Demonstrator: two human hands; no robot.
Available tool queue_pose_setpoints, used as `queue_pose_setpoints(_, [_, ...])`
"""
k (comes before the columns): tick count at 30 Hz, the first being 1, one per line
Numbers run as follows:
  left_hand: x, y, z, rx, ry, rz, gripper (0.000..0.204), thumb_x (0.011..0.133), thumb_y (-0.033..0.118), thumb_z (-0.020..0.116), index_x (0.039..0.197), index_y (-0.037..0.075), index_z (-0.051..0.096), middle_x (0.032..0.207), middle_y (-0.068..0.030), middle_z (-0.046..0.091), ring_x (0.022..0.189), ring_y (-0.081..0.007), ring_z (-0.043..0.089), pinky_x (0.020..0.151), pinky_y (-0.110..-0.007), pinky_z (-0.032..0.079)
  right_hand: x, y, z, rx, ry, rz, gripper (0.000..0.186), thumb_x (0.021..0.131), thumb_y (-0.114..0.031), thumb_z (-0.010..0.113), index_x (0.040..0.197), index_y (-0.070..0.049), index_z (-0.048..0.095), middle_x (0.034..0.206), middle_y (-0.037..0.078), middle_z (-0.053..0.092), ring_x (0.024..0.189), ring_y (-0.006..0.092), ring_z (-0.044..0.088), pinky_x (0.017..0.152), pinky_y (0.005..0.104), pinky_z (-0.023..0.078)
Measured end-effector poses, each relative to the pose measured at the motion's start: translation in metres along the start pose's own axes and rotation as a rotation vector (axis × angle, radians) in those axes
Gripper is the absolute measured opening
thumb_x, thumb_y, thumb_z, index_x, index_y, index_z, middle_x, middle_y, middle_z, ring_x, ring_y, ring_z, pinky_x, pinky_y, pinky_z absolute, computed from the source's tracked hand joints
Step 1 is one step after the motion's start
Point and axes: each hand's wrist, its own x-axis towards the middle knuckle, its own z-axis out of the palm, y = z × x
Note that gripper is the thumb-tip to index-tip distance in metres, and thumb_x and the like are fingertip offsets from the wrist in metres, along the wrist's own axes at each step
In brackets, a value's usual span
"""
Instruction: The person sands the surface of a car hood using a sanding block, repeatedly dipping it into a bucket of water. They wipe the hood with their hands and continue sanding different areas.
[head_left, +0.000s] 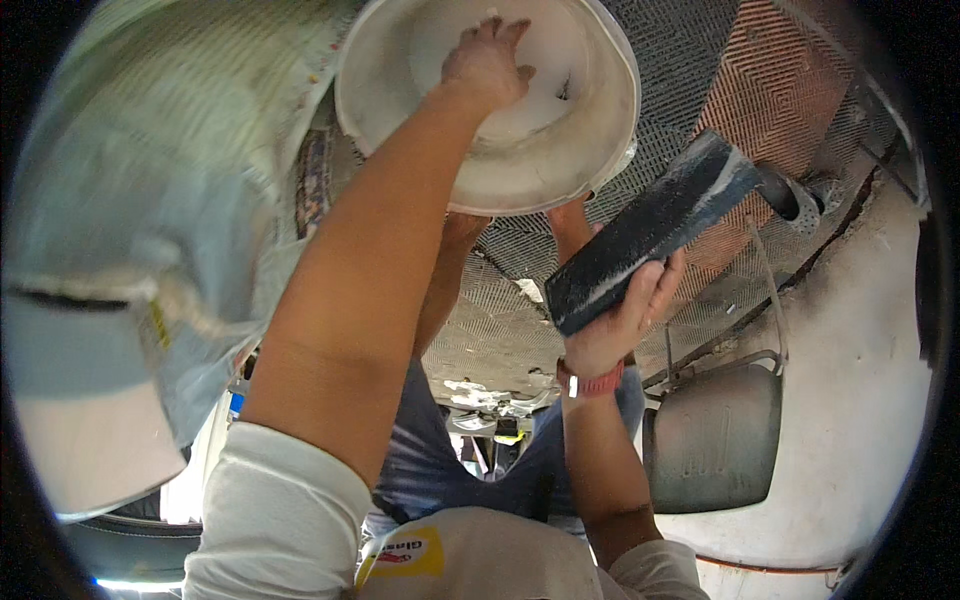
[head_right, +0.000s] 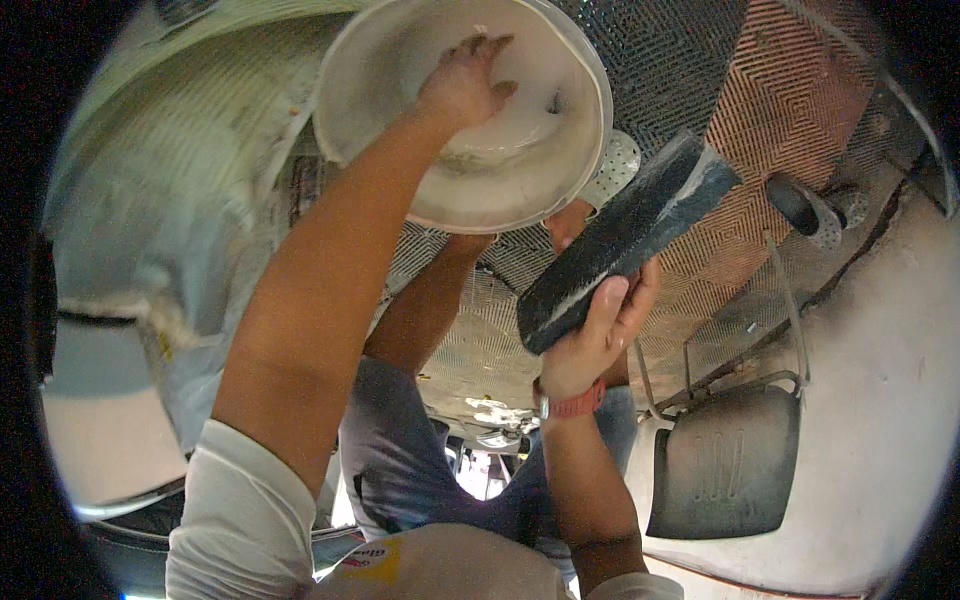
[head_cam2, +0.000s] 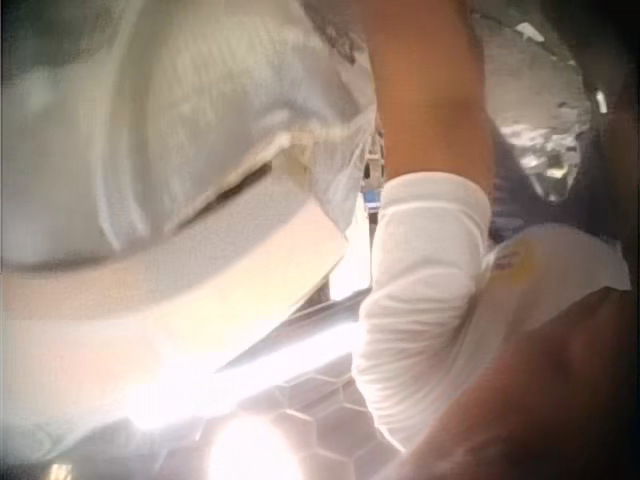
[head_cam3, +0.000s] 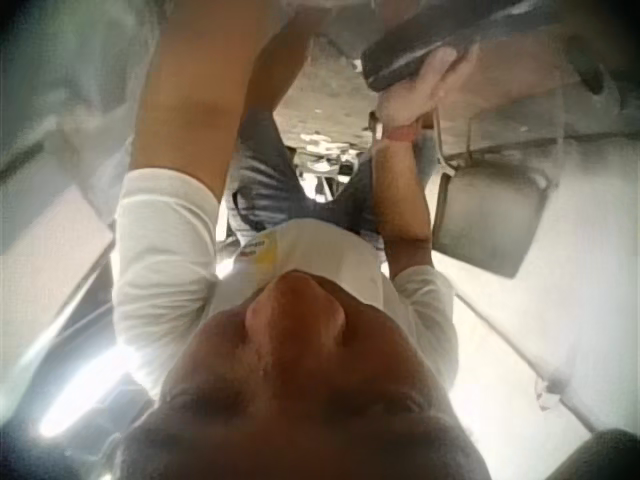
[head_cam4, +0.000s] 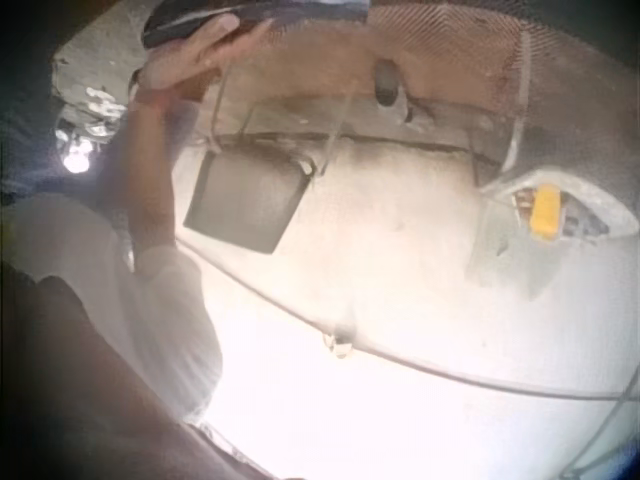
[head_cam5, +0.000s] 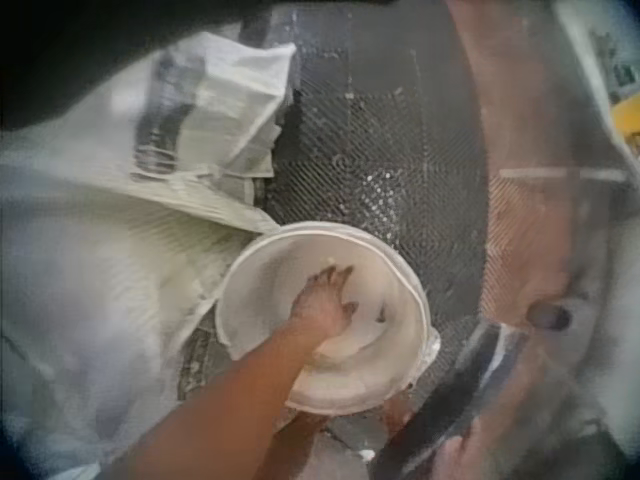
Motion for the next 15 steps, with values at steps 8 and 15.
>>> queue_pose_setpoints(8, [0.052,0.000,0.056,-0.103,-0.480,-0.285,0.077,0.091,0.063,0.062,0.153,0.018,0.054,0.158,-0.0263,0.047,0.145,-0.0426,0.047,0.123,-0.048,0.035,0.015,-0.018,0.020,-0.129,0.052,-0.026,0.070,0.107,-0.053,0.040,0.149,0.002,0.034,0.138,0.026,0.056,0.124,0.0342,0.062,0.109,0.0472,0.047])
queue_pose_setpoints(15, [0.048,-0.033,0.102,-0.140,-0.909,-0.064,0.067,0.099,0.057,0.053,0.145,0.010,0.062,0.153,-0.0156,0.057,0.139,-0.0353,0.056,0.117,-0.047,0.042,0.021,-0.022,0.020,0.058,-0.028,-0.003,0.069,0.106,-0.050,0.057,0.151,-0.001,0.035,0.136,0.019,0.056,0.115,0.0276,0.065,0.098,0.0417,0.055])
